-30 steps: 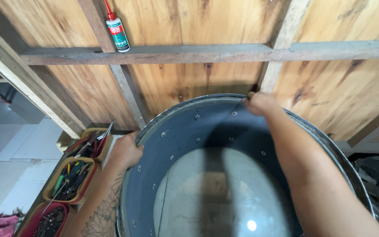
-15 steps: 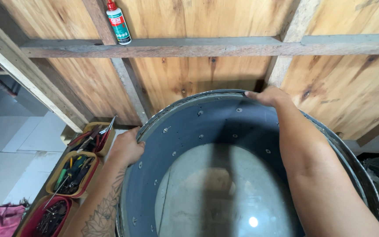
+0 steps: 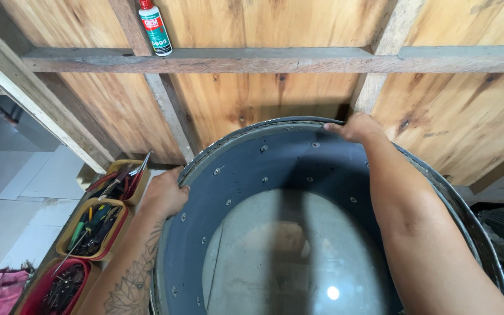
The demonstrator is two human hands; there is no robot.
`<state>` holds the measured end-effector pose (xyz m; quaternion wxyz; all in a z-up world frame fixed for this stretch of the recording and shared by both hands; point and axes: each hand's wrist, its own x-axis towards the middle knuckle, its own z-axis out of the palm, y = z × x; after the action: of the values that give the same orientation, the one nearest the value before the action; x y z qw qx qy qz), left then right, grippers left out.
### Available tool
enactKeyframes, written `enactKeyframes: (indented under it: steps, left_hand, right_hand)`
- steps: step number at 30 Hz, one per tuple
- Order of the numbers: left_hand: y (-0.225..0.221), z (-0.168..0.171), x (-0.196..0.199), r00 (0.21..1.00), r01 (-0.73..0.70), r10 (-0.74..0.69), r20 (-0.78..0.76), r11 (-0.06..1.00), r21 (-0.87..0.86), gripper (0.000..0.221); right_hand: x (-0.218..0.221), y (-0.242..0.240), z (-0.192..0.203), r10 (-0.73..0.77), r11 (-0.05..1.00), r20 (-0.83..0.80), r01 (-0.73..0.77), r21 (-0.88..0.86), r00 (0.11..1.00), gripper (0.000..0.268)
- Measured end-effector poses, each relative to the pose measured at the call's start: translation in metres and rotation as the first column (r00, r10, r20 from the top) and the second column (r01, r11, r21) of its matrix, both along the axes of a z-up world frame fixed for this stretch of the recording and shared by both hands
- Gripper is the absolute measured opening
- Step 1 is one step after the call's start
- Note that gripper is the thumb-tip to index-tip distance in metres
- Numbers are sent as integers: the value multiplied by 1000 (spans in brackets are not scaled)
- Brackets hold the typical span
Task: Fitting a metal hoop onto a drum shell
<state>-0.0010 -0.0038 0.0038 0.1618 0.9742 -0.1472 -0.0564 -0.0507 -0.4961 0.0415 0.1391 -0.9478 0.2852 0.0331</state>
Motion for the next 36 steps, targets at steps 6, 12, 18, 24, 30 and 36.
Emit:
enactKeyframes:
  steps: [6,12,18,24,30,36]
  left_hand:
    - [-2,6,-3,1000,-8,8,11,1000,-2,65]
    - [-4,16,-13,1000,4,-4,-18,1000,-7,66]
    - [-4,18,-14,999,-20,19,-29,1000,-19,66]
    - [-5,18,-15,1000,-6,5,-20,1000,-28,65]
    - [-9,19,-20,1000,-5,4,-23,999,-52,63]
    - [-10,17,-15,1000,3,-3,-16,1000,2,60]
  right_hand:
    - [33,-51,-47,34,999,16,-34,8,999,95]
    - [22,-51,-39,-46,975,126,17,220,991,73]
    - [34,-61,-49,26,985,66,-37,169,997,75]
    - [16,-63,-59,136,991,131,-136,-8,982,67]
    - [-13,-58,-63,338,883,27,-307,-356,941,64]
    - [-20,-47,-59,248,897,-15,-236,-375,969,66]
